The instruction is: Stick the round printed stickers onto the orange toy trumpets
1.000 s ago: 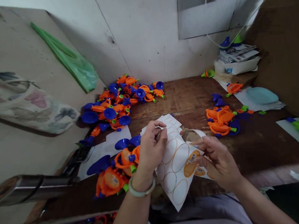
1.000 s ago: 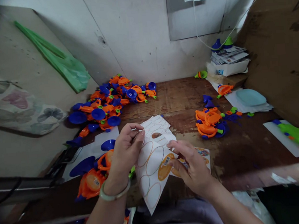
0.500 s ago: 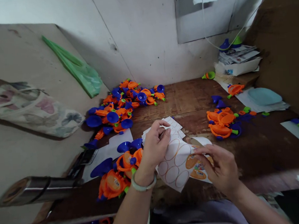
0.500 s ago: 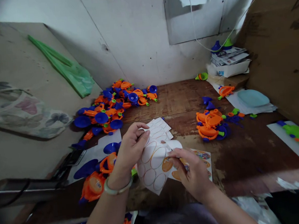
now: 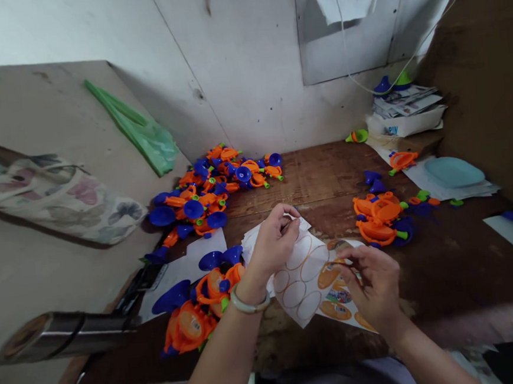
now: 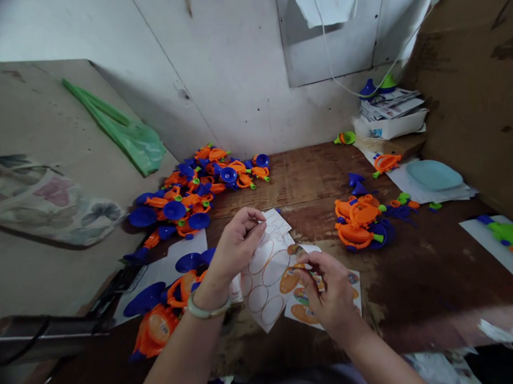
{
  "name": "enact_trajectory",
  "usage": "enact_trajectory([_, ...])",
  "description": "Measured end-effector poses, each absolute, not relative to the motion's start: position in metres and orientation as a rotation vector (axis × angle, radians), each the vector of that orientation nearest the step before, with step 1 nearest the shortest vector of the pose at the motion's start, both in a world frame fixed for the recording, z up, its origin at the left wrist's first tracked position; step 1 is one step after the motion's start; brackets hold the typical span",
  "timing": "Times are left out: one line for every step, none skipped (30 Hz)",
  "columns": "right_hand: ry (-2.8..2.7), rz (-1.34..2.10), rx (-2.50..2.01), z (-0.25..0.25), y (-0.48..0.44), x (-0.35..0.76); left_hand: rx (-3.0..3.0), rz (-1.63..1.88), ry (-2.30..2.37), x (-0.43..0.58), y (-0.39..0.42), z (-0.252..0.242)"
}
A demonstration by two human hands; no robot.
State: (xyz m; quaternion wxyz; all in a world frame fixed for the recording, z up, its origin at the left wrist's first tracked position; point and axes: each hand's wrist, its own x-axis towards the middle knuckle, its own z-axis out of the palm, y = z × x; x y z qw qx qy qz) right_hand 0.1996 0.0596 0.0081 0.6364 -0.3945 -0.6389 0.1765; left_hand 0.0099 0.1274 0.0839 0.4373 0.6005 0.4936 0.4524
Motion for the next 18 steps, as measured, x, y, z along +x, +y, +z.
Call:
enact_trajectory([-1.434, 0.435, -0.898, 0.009, 0.059, 0.199, 1.501, 1.132, 1.209, 0.009, 0.127, 0.084])
enact_trajectory([-1.416, 0.463, -0.896, 0.01, 0.058, 0.198, 1.506, 1.14, 1.196, 0.009, 0.126, 0.084])
enact_trajectory([-1.407, 0.487, -0.893, 0.011, 0.057, 0.198, 1.509, 1.152, 1.187, 0.008, 0.125, 0.084])
enact_trajectory([-1.398, 0.51, -0.885, 0.012, 0.057, 0.197, 1.51, 1.167, 1.183, 0.007, 0.124, 0.084])
enact_trajectory([-1.386, 0.533, -0.878, 0.014, 0.057, 0.196, 1.509, 1.184, 1.183, 0.006, 0.123, 0.083])
enact_trajectory([-1.369, 0.552, -0.874, 0.015, 0.056, 0.195, 1.507, 1.2, 1.183, 0.005, 0.122, 0.082])
enact_trajectory([-1.353, 0.569, -0.873, 0.016, 0.056, 0.193, 1.505, 1.213, 1.185, 0.004, 0.122, 0.082])
enact_trajectory([-1.339, 0.58, -0.87, 0.017, 0.057, 0.192, 1.502, 1.224, 1.187, 0.003, 0.122, 0.081])
enact_trajectory([-1.332, 0.587, -0.867, 0.017, 0.057, 0.192, 1.499, 1.232, 1.19, 0.002, 0.121, 0.081])
enact_trajectory([-1.333, 0.585, -0.861, 0.017, 0.057, 0.191, 1.494, 1.237, 1.195, 0.001, 0.121, 0.08])
enact_trajectory([-1.339, 0.573, -0.853, 0.016, 0.058, 0.19, 1.487, 1.239, 1.203, 0.0, 0.122, 0.079])
enact_trajectory([-1.352, 0.552, -0.844, 0.015, 0.058, 0.19, 1.477, 1.235, 1.214, 0.0, 0.122, 0.078])
enact_trajectory([-1.37, 0.525, -0.843, 0.014, 0.059, 0.19, 1.466, 1.225, 1.227, 0.0, 0.122, 0.076])
enact_trajectory([-1.391, 0.496, -0.848, 0.013, 0.059, 0.19, 1.453, 1.209, 1.242, 0.0, 0.123, 0.074])
enact_trajectory([-1.409, 0.473, -0.858, 0.011, 0.06, 0.191, 1.439, 1.189, 1.256, 0.0, 0.123, 0.072])
enact_trajectory([-1.419, 0.461, -0.867, 0.01, 0.061, 0.191, 1.425, 1.169, 1.27, 0.0, 0.123, 0.07])
enact_trajectory([-1.42, 0.462, -0.873, 0.009, 0.062, 0.191, 1.412, 1.151, 1.282, 0.001, 0.123, 0.068])
enact_trajectory([-1.413, 0.471, -0.873, 0.009, 0.062, 0.191, 1.401, 1.138, 1.293, 0.001, 0.124, 0.067])
